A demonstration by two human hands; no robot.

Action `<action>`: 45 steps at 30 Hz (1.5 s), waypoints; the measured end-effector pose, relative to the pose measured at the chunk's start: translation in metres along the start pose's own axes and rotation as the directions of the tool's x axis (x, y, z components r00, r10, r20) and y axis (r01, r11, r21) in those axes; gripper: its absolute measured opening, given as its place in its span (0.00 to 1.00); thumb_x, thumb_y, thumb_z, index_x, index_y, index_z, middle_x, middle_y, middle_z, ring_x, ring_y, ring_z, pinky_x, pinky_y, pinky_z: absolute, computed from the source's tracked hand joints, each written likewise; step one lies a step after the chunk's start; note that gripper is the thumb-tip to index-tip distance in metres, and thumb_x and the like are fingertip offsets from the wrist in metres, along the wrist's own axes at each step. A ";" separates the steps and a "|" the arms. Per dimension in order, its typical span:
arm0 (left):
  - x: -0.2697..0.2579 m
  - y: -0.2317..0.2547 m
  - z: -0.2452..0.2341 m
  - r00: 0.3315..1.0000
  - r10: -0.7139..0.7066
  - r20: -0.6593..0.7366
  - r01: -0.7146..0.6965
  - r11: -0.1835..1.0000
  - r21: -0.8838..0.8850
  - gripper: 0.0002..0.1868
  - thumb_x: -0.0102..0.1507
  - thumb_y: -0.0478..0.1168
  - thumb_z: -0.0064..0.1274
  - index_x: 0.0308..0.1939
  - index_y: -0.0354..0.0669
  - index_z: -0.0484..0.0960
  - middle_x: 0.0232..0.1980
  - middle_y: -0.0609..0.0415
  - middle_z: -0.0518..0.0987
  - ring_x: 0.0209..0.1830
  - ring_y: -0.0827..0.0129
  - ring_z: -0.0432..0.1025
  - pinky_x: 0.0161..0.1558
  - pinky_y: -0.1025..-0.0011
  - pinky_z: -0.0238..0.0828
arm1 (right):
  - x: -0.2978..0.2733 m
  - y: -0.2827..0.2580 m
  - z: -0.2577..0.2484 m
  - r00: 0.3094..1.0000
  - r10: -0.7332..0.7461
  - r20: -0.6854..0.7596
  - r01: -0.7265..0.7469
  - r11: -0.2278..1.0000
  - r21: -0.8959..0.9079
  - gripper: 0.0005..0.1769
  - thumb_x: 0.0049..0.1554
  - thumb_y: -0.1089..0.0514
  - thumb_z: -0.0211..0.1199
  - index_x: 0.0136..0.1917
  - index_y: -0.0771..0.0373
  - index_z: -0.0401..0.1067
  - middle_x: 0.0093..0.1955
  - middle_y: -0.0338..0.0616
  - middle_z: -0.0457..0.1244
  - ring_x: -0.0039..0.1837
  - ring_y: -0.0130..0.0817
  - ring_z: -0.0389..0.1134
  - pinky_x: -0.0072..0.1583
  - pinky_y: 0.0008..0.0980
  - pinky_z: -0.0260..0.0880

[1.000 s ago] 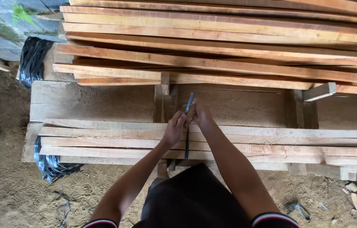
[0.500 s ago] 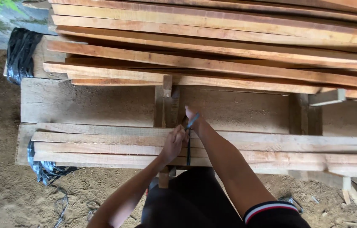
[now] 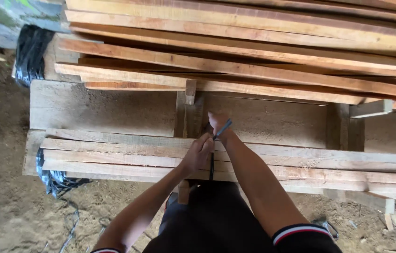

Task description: The user is bundling several long wooden planks together using black rubber strips as ties.

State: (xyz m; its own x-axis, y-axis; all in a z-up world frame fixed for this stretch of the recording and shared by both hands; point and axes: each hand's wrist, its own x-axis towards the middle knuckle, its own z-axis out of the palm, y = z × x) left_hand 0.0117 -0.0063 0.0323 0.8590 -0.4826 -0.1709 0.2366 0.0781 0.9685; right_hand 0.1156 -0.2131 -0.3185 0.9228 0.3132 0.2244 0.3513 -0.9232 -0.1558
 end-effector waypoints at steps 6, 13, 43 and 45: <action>0.030 -0.020 -0.002 1.000 -0.004 0.025 -0.001 0.982 0.191 0.20 0.76 0.48 0.30 0.37 0.43 0.72 0.27 0.50 0.75 0.30 0.68 0.66 0.40 0.64 0.65 | 0.039 -0.060 -0.147 0.452 0.775 0.441 -0.871 0.276 0.407 0.18 0.57 0.46 0.62 0.41 0.64 0.76 0.43 0.58 0.68 0.49 0.59 0.71 0.46 0.58 0.68; 0.028 -0.072 -0.007 0.994 0.105 0.008 -0.105 0.993 0.047 0.23 0.78 0.53 0.29 0.46 0.39 0.73 0.26 0.55 0.69 0.28 0.73 0.63 0.38 0.67 0.62 | 0.056 -0.077 -0.187 0.347 0.883 0.315 -0.851 0.156 0.501 0.23 0.47 0.43 0.60 0.22 0.60 0.70 0.28 0.54 0.63 0.36 0.49 0.68 0.42 0.53 0.67; 0.023 -0.025 0.008 0.993 0.086 -0.083 -0.084 0.996 0.025 0.20 0.76 0.48 0.29 0.33 0.47 0.67 0.25 0.60 0.66 0.27 0.75 0.62 0.35 0.69 0.64 | 0.073 -0.104 -0.219 0.436 0.727 0.531 -0.899 0.322 0.297 0.23 0.57 0.47 0.57 0.44 0.73 0.74 0.46 0.63 0.67 0.54 0.60 0.70 0.55 0.53 0.68; 0.025 -0.023 0.019 0.988 0.093 -0.121 -0.096 0.995 -0.016 0.20 0.76 0.48 0.29 0.33 0.46 0.66 0.26 0.61 0.66 0.30 0.75 0.61 0.37 0.69 0.64 | 0.078 -0.109 -0.249 0.442 0.671 0.595 -0.896 0.364 0.254 0.30 0.61 0.49 0.49 0.57 0.81 0.75 0.59 0.71 0.68 0.68 0.67 0.67 0.70 0.58 0.65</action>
State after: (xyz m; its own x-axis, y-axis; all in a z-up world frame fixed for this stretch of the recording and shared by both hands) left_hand 0.0195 -0.0366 0.0087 0.9261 -0.3637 -0.1006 0.1603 0.1378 0.9774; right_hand 0.1101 -0.1435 -0.0445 0.7377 -0.3491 -0.5778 -0.6586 -0.5604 -0.5022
